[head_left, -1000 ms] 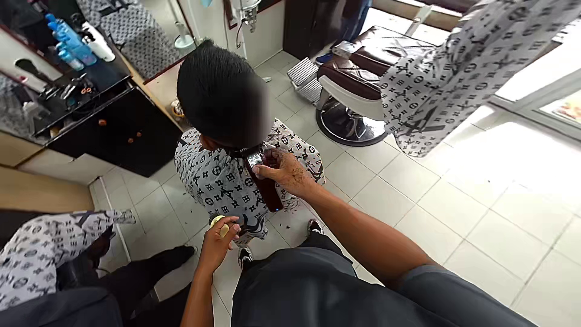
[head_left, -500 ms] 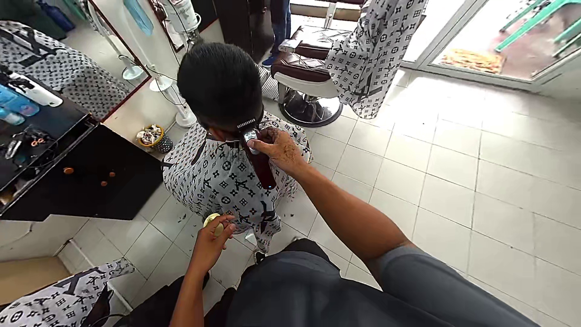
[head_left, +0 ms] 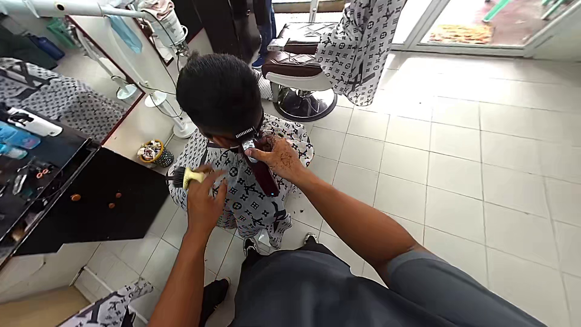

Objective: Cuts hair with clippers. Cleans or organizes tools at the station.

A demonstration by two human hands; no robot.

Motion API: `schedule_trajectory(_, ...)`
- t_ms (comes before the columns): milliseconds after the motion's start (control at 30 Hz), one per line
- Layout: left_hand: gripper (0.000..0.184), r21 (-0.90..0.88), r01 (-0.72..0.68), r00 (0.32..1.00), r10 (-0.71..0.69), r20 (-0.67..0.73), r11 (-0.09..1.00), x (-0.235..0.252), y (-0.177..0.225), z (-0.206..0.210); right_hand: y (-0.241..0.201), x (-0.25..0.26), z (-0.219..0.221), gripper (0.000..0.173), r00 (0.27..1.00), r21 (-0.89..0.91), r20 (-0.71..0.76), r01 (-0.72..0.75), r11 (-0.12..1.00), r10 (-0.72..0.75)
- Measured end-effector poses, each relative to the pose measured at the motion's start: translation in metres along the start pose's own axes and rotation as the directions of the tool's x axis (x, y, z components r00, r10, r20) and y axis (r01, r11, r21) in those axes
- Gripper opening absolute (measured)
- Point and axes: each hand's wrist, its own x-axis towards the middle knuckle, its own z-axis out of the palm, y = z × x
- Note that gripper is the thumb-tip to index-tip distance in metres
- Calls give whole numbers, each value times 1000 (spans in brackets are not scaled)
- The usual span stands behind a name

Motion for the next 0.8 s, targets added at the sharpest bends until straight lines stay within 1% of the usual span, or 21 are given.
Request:
schedule_trajectory(67, 34, 146, -195, 978, 203, -46, 970, 32, -17, 1, 0, -6, 6, 38, 999, -19, -33, -6, 1000, 5)
schedule_trajectory(133, 43, 234, -365, 926, 378, -10, 901, 59, -34, 1, -7, -12, 15, 36, 992, 7, -110, 54, 999, -53)
schedule_trajectory(167, 47, 261, -429, 899, 437, 28, 865, 69, -42, 0, -9, -15, 20, 35, 985, 16, -149, 88, 996, -84)
schedule_trajectory(200, 49, 274, -480, 874, 481, 69, 833, 76, -50, -1, -10, -16, 25, 35, 981, 18, -171, 92, 996, -87)
schedule_trajectory(267, 52, 272, -551, 834, 534, 140, 789, 86, -66, -4, -7, -14, 31, 36, 980, -6, -193, 50, 999, -51)
schedule_trajectory(333, 54, 244, -582, 813, 555, 176, 776, 90, -80, -7, -6, -11, 38, 33, 974, 12, -227, 19, 1000, -15)
schedule_trajectory(433, 57, 179, -584, 810, 555, 189, 792, 90, -97, -7, -19, -18, 54, 30, 944, 96, -329, 73, 993, -38)
schedule_trajectory(500, 58, 150, -581, 811, 553, 191, 800, 87, -104, -8, -24, -21, 63, 27, 931, 113, -364, 80, 990, -33)
schedule_trajectory(600, 61, 149, -567, 818, 531, 221, 810, 85, -109, -8, -21, -20, 66, 24, 932, 90, -362, 5, 996, 28)
schedule_trajectory(667, 63, 122, -555, 823, 522, 221, 823, 84, -109, -8, -21, -23, 67, 28, 933, 124, -360, 36, 992, 11)
schedule_trajectory(700, 62, 87, -563, 818, 539, 204, 822, 84, -110, -8, -22, -25, 68, 29, 938, 181, -345, 75, 981, -8)
schedule_trajectory(733, 56, 25, -582, 804, 570, 167, 813, 85, -111, -10, -23, -26, 69, 31, 947, 263, -322, 107, 959, -18)
schedule_trajectory(767, 45, -64, -599, 790, 603, 112, 798, 87, -112, -15, -20, -29, 69, 30, 958, 356, -285, 108, 928, -2)
schedule_trajectory(800, 35, -187, -582, 796, 601, 66, 791, 90, -111, -23, -14, -36, 69, 29, 972, 445, -232, 64, 893, 46)
